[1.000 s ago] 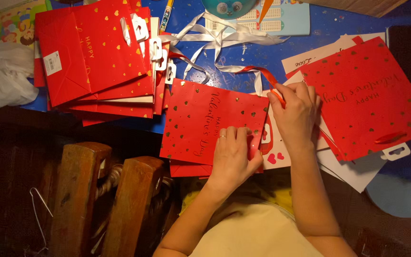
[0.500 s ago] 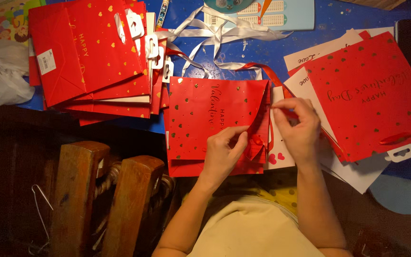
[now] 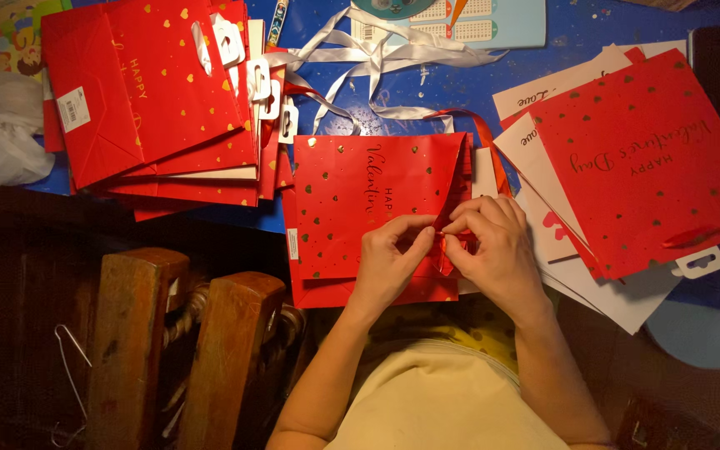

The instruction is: The person assembles red Valentine's Day gift bags by threading white and red ribbons through the bag handles and tying them. They handle multiple bags and ribbons on a blue table, stacking completed bags as they work.

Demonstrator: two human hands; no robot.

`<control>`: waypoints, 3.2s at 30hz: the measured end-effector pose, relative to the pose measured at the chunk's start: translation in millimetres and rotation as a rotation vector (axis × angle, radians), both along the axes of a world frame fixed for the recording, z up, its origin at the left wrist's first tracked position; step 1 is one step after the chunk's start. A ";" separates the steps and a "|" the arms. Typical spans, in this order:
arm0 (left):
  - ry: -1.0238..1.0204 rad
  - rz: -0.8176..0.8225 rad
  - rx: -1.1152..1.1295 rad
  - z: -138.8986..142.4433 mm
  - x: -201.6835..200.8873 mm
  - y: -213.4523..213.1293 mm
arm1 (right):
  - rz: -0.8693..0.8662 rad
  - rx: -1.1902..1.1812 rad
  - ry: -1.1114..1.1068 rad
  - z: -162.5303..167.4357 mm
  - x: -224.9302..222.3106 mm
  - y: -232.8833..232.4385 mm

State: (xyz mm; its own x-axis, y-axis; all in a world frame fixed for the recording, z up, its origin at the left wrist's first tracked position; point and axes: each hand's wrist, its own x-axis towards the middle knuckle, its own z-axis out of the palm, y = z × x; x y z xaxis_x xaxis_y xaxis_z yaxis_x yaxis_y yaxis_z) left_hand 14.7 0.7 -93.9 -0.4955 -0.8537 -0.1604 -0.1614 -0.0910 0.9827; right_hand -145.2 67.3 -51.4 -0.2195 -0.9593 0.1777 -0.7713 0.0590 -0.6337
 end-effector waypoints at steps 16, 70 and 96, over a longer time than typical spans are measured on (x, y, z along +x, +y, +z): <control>0.018 -0.055 0.050 0.0 -1.8 -1.4 | -0.095 0.049 -0.296 -19.0 -10.6 7.8; 0.267 0.091 0.067 -22.2 -31.8 -52.3 | -0.240 -0.082 -0.420 -34.5 -9.9 -7.2; -0.056 0.083 -0.808 0.3 -39.1 -40.7 | -0.236 -0.063 -0.312 -38.1 -11.2 -21.9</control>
